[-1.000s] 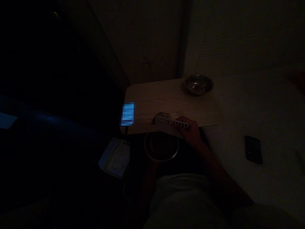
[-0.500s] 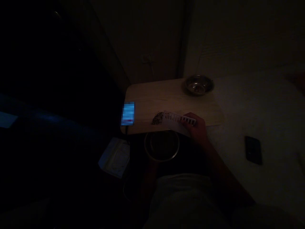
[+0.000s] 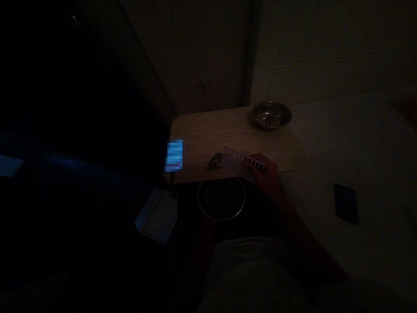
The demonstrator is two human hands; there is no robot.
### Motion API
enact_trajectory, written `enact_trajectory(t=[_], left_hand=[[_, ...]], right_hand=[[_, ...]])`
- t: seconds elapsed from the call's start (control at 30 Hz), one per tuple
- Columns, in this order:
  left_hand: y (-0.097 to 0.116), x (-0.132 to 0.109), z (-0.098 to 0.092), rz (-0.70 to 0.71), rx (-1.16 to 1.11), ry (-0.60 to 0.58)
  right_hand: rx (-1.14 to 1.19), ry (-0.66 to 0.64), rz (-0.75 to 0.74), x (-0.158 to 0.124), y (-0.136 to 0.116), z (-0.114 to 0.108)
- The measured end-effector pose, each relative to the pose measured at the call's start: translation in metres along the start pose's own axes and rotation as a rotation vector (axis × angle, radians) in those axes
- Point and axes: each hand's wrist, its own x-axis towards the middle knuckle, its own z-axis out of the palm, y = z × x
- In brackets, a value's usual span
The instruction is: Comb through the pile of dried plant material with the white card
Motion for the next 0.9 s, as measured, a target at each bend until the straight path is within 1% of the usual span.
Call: enact_trajectory(t=[0.17,0.33,0.4,0.53,0.63,0.9], left_hand=[[-0.004,0.002,-0.001,0.046,-0.025,-0.009],[-0.004,0.003,-0.001,0.049,-0.032,-0.023],[-0.004,0.003,-0.001,0.043,-0.026,-0.022],[-0.005,0.004,-0.001,0.049,-0.009,-0.015],[-0.006,0.004,-0.001,0.071,0.005,-0.013],[-0.008,0.005,-0.003,0.117,0.091,0.027]], right_hand=[[-0.006,-0.002,0.007,0.000,0.000,-0.001],[0.023,0.002,0.006,0.000,-0.001,-0.001],[0.042,-0.004,-0.006,-0.002,-0.004,0.003],[0.047,-0.080,-0.015,-0.006,-0.009,0.016],[0.072,-0.113,-0.010,-0.007,-0.007,0.022],[0.038,0.050,0.015,-0.002,0.008,0.013]])
